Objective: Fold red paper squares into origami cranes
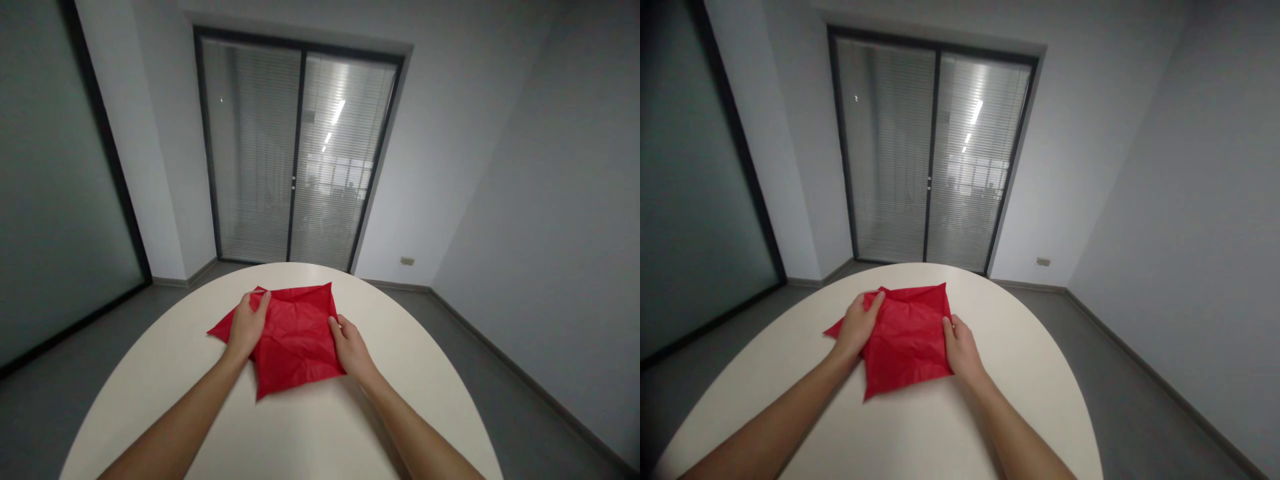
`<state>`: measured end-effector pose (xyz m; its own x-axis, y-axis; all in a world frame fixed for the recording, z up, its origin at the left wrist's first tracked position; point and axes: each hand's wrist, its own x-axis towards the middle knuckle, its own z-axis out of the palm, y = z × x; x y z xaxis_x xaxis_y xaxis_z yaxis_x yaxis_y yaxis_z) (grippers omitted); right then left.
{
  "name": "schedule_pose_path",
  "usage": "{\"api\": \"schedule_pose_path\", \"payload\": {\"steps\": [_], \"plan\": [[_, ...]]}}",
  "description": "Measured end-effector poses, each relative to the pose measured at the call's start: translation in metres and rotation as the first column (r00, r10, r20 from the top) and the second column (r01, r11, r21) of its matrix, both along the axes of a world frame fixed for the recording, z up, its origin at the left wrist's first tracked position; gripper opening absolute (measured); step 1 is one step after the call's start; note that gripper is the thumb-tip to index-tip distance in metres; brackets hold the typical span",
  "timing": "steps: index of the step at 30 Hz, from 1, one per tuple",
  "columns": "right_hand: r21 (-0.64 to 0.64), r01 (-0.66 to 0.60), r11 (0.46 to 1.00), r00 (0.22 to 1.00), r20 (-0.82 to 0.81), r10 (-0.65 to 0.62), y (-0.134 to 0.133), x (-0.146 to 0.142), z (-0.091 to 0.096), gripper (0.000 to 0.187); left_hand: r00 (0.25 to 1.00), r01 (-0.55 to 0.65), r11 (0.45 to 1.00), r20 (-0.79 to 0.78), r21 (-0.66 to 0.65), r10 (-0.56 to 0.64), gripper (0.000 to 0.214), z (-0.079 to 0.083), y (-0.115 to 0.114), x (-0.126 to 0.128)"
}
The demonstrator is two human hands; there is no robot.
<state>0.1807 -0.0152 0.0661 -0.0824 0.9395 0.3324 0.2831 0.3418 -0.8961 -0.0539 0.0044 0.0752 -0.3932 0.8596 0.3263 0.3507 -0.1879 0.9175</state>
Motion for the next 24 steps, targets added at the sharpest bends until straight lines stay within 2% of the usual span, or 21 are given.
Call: {"api": "schedule_pose_path", "payload": {"steps": [3, 5, 7, 9, 11, 13, 16, 18, 19, 21, 23, 24], "plan": [[-0.038, 0.078, 0.996, 0.99, -0.118, -0.081, 0.016, -0.024, 0.0, 0.044, 0.975, 0.167, 0.977, 0.169, -0.129, -0.145, 0.052, 0.001, 0.009, -0.015], [-0.102, 0.098, 0.99, 0.985, -0.129, -0.111, 0.028, -0.041, 0.001, 0.043, 0.958, 0.247, 0.955, 0.19, -0.165, -0.214, 0.051, 0.002, 0.014, -0.028], [-0.19, 0.084, 0.978, 0.995, -0.042, -0.093, 0.037, -0.057, 0.001, 0.044, 0.983, 0.176, 0.971, 0.079, -0.16, -0.165, 0.049, 0.004, 0.018, -0.045], [-0.256, 0.061, 0.965, 0.994, 0.103, -0.035, 0.042, -0.068, -0.001, 0.046, 0.989, 0.048, 0.984, -0.129, -0.17, -0.071, 0.045, 0.004, 0.021, -0.062], [-0.302, 0.039, 0.952, 0.98, 0.195, 0.021, 0.044, -0.074, -0.003, 0.043, 0.907, -0.069, 0.977, -0.42, -0.203, -0.023, 0.035, 0.001, 0.023, -0.077], [-0.31, 0.053, 0.949, 0.959, 0.282, 0.038, 0.042, -0.075, -0.004, 0.04, 0.802, -0.146, 0.958, -0.597, -0.248, -0.032, 0.038, -0.007, 0.023, -0.088], [-0.227, 0.142, 0.964, 0.908, 0.417, -0.036, 0.036, -0.078, 0.003, 0.023, 0.697, -0.18, 0.932, -0.709, -0.315, -0.105, 0.041, -0.021, 0.024, -0.095], [-0.056, 0.182, 0.982, 0.821, 0.558, -0.121, 0.035, -0.085, 0.013, 0.011, 0.664, -0.17, 0.931, -0.736, -0.323, -0.134, 0.038, -0.028, 0.026, -0.096], [0.041, 0.156, 0.987, 0.764, 0.628, -0.147, 0.035, -0.092, 0.019, 0.014, 0.65, -0.165, 0.935, -0.747, -0.315, -0.137, 0.037, -0.03, 0.028, -0.096], [0.142, -0.02, 0.99, 0.727, 0.682, -0.083, 0.041, -0.11, 0.028, 0.023, 0.621, -0.163, 0.942, -0.772, -0.294, -0.133, 0.038, -0.032, 0.031, -0.095], [0.196, -0.24, 0.951, 0.711, 0.703, 0.034, 0.049, -0.131, 0.029, 0.033, 0.588, -0.169, 0.945, -0.798, -0.282, -0.133, 0.04, -0.032, 0.034, -0.094], [0.185, -0.332, 0.925, 0.69, 0.717, 0.104, 0.054, -0.141, 0.027, 0.037, 0.573, -0.168, 0.944, -0.807, -0.284, -0.141, 0.041, -0.031, 0.035, -0.093]]}}
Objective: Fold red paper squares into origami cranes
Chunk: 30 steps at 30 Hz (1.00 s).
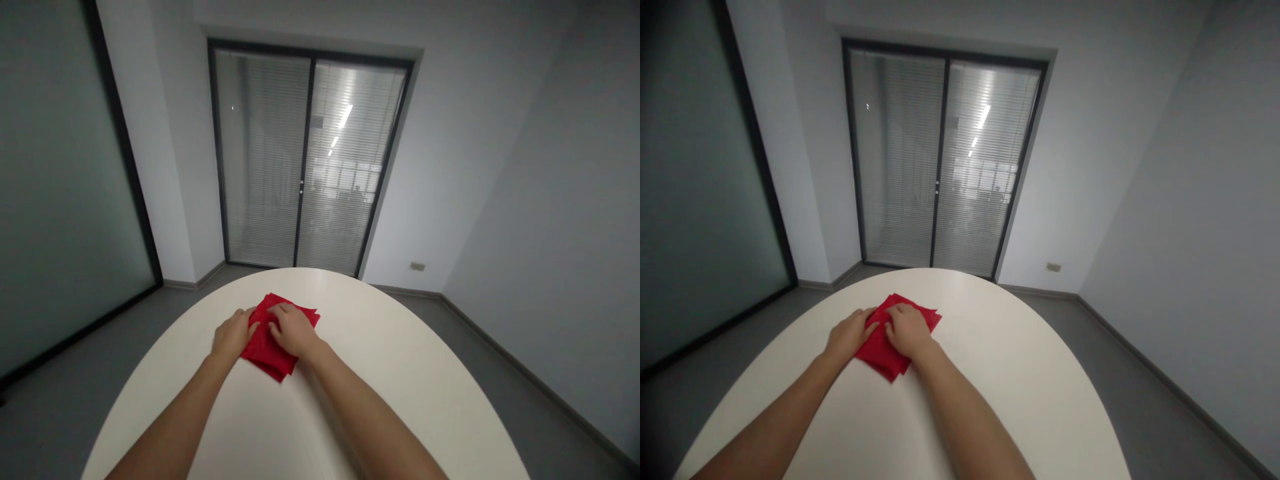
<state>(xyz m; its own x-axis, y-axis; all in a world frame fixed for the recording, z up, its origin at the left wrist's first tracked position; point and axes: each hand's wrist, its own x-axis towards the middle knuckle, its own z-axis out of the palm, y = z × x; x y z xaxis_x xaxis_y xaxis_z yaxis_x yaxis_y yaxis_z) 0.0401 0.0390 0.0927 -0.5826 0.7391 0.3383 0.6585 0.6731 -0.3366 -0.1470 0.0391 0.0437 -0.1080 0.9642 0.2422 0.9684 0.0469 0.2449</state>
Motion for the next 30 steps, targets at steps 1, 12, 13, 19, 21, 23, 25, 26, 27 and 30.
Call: {"api": "schedule_pose_path", "payload": {"steps": [1, 12, 13, 19, 21, 23, 25, 26, 27, 30], "plan": [[-0.027, -0.066, 0.997, 0.997, 0.029, 0.067, 0.004, -0.008, -0.005, 0.041, 1.0, 0.004, 1.0, -0.013, -0.009, -0.005, 0.041, 0.001, 0.001, 0.001], [-0.264, 0.254, 0.93, 0.953, 0.235, -0.193, 0.028, 0.029, -0.053, 0.093, 0.993, -0.058, 0.997, -0.109, -0.057, 0.052, 0.037, 0.008, 0.005, 0.011], [-0.255, 0.254, 0.933, 0.951, 0.243, -0.193, 0.03, 0.033, -0.052, 0.093, 0.992, -0.045, 0.999, -0.121, -0.004, 0.044, 0.034, 0.012, 0.002, 0.017], [-0.155, 0.211, 0.965, 0.949, 0.267, -0.165, 0.04, 0.043, -0.043, 0.067, 0.95, 0.307, 0.949, -0.091, 0.075, -0.3, 0.035, 0.015, -0.027, 0.072], [-0.15, 0.19, 0.97, 0.956, 0.255, -0.148, 0.042, 0.051, -0.04, 0.058, 0.925, 0.378, 0.925, -0.013, -0.042, -0.379, 0.062, 0.007, -0.035, 0.082], [-0.142, 0.167, 0.976, 0.968, 0.213, -0.135, 0.043, 0.064, -0.041, 0.055, 0.923, 0.383, 0.914, 0.009, -0.138, -0.385, 0.08, -0.001, -0.04, 0.084], [-0.119, 0.132, 0.984, 0.984, 0.134, -0.116, 0.041, 0.081, -0.044, 0.051, 0.923, 0.38, 0.912, 0.007, -0.154, -0.384, 0.081, -0.006, -0.041, 0.083], [-0.112, 0.139, 0.984, 0.986, 0.108, -0.127, 0.04, 0.09, -0.046, 0.05, 0.925, 0.376, 0.914, 0.001, -0.15, -0.38, 0.077, -0.008, -0.04, 0.082], [-0.11, 0.168, 0.98, 0.982, 0.105, -0.157, 0.038, 0.1, -0.048, 0.051, 0.929, 0.365, 0.92, -0.007, -0.143, -0.37, 0.073, -0.009, -0.039, 0.081], [-0.095, 0.202, 0.975, 0.969, 0.16, -0.185, 0.03, 0.13, -0.052, 0.052, 0.953, 0.296, 0.947, -0.036, -0.127, -0.302, 0.064, -0.012, -0.034, 0.082]]}}
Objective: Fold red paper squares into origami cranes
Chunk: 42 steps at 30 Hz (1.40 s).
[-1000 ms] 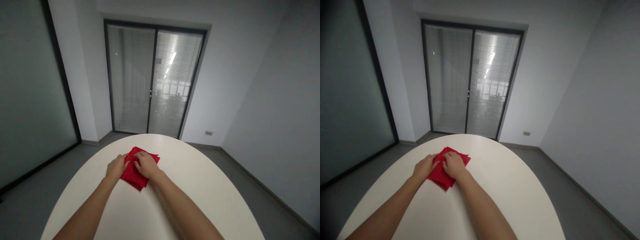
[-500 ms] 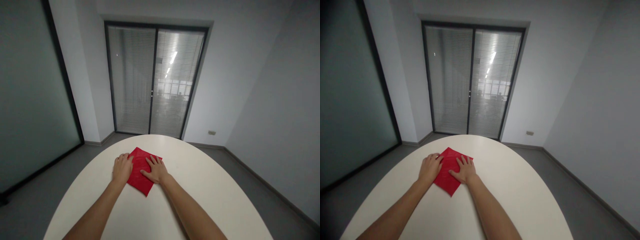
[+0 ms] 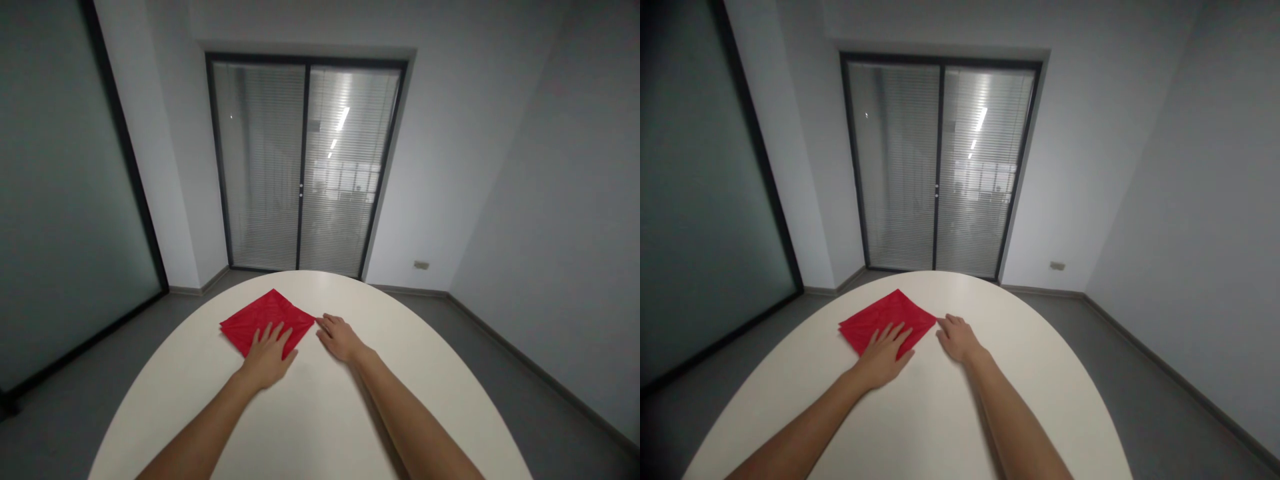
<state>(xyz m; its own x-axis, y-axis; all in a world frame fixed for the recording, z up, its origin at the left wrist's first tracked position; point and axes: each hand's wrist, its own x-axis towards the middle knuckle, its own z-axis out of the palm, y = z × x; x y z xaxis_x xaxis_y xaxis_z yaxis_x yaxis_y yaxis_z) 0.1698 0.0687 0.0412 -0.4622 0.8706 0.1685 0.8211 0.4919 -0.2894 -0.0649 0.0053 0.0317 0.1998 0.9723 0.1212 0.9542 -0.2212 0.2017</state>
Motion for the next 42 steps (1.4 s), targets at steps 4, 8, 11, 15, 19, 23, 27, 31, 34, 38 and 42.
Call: {"api": "schedule_pose_path", "payload": {"steps": [4, 8, 11, 15, 19, 23, 27, 31, 34, 38, 42], "plan": [[-0.029, 0.053, 0.998, 0.997, 0.052, -0.051, -0.014, 0.034, 0.0, 0.053, 0.974, -0.22, 0.975, -0.035, 0.04, 0.222, 0.059, -0.007, 0.011, -0.008], [-0.014, 0.155, 0.988, 0.987, 0.035, -0.155, -0.029, 0.049, -0.005, 0.059, 0.944, -0.326, 0.944, -0.043, 0.046, 0.328, 0.061, -0.007, 0.023, -0.031], [-0.025, 0.263, 0.965, 0.964, 0.053, -0.261, -0.039, 0.043, -0.01, 0.067, 0.936, -0.345, 0.936, -0.051, 0.064, 0.349, 0.07, 0.003, 0.026, -0.032], [-0.069, 0.256, 0.964, 0.966, 0.058, -0.252, -0.048, 0.03, -0.009, 0.075, 0.991, -0.124, 0.946, -0.019, 0.299, 0.136, 0.057, 0.012, 0.02, 0.007], [-0.075, 0.206, 0.976, 0.978, 0.061, -0.201, -0.056, 0.026, -0.006, 0.076, 0.993, 0.115, 0.982, 0.018, 0.151, -0.119, 0.057, -0.002, 0.013, 0.049], [-0.07, 0.167, 0.984, 0.984, 0.069, -0.162, -0.06, 0.026, -0.005, 0.077, 0.99, 0.133, 0.989, 0.042, 0.067, -0.136, 0.056, -0.016, 0.011, 0.055], [-0.026, 0.114, 0.993, 0.991, 0.074, -0.112, -0.056, 0.025, -0.004, 0.073, 0.985, 0.162, 0.986, 0.045, 0.044, -0.164, 0.058, -0.014, 0.012, 0.049], [-0.116, 0.101, 0.988, 0.994, 0.043, -0.097, -0.051, 0.024, -0.003, 0.073, 0.988, 0.146, 0.988, 0.046, 0.048, -0.148, 0.058, -0.012, 0.013, 0.05], [-0.134, 0.104, 0.986, 0.995, 0.028, -0.101, -0.05, 0.025, -0.004, 0.073, 0.988, 0.144, 0.988, 0.055, 0.048, -0.146, 0.058, -0.013, 0.014, 0.05], [-0.134, 0.101, 0.986, 0.995, 0.027, -0.098, -0.05, 0.025, -0.004, 0.074, 0.988, 0.14, 0.989, 0.067, 0.04, -0.143, 0.058, -0.014, 0.015, 0.05], [-0.132, 0.098, 0.986, 0.995, 0.032, -0.095, -0.05, 0.025, -0.004, 0.073, 0.986, 0.143, 0.989, 0.079, 0.033, -0.146, 0.059, -0.014, 0.015, 0.049]]}}
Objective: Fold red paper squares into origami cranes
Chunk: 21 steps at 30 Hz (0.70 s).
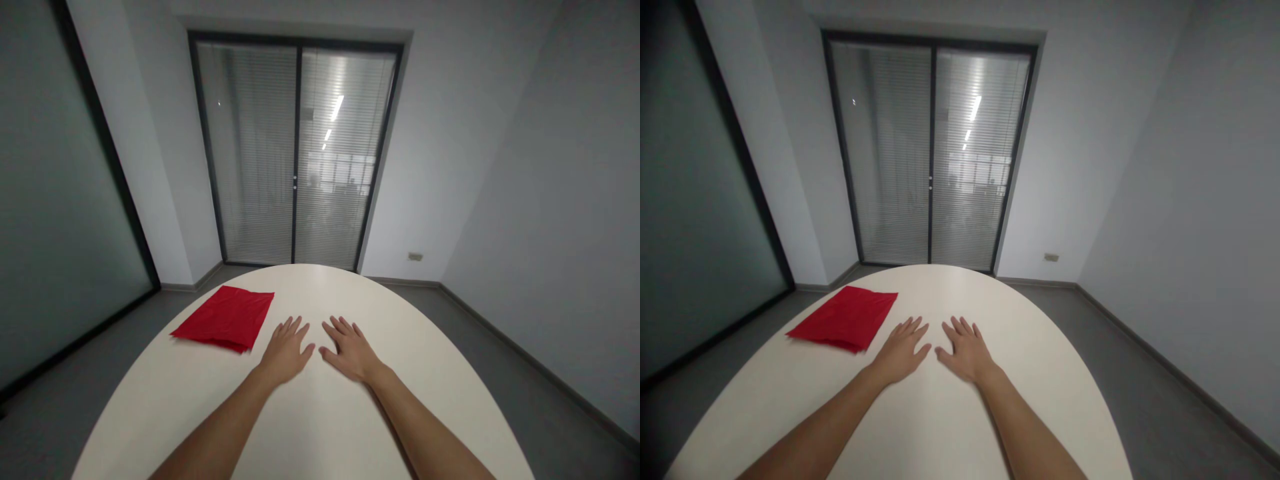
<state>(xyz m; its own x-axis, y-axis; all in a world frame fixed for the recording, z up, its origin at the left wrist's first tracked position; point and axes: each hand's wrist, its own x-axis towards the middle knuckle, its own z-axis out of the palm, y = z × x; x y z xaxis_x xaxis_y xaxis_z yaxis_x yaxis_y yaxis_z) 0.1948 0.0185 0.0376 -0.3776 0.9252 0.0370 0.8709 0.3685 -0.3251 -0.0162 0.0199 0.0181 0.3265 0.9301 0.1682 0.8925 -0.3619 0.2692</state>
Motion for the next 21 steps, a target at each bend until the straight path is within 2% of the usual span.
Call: {"api": "schedule_pose_path", "payload": {"steps": [5, 9, 12, 14, 16, 18, 21], "plan": [[-0.002, 0.001, 1.0, 1.0, 0.001, -0.001, 0.0, 0.0, 0.0, 0.073, 1.0, -0.013, 1.0, 0.019, 0.017, 0.012, 0.058, 0.0, -0.002, 0.002], [0.002, 0.004, 1.0, 1.0, 0.002, -0.004, -0.001, -0.001, 0.001, 0.073, 0.996, -0.079, 0.984, 0.058, 0.158, 0.071, 0.047, 0.015, 0.001, -0.002], [-0.001, 0.0, 1.0, 1.0, 0.003, 0.0, -0.001, -0.001, 0.001, 0.074, 0.974, -0.225, 0.941, 0.061, 0.251, 0.217, 0.041, 0.031, 0.008, -0.017], [-0.006, -0.004, 1.0, 1.0, 0.001, 0.004, -0.001, 0.0, 0.001, 0.074, 0.934, -0.35, 0.898, 0.026, 0.267, 0.357, 0.049, 0.035, 0.012, -0.031], [-0.007, -0.009, 1.0, 1.0, -0.003, 0.009, -0.001, 0.001, 0.001, 0.075, 0.873, -0.462, 0.848, -0.032, 0.259, 0.486, 0.056, 0.032, 0.016, -0.045], [-0.005, -0.014, 1.0, 1.0, -0.007, 0.014, -0.001, 0.002, 0.0, 0.075, 0.822, -0.539, 0.811, -0.069, 0.228, 0.565, 0.053, 0.025, 0.017, -0.058], [-0.002, -0.011, 1.0, 1.0, -0.011, 0.011, -0.002, 0.003, 0.0, 0.075, 0.823, -0.548, 0.815, -0.05, 0.19, 0.565, 0.048, 0.015, 0.019, -0.069]]}}
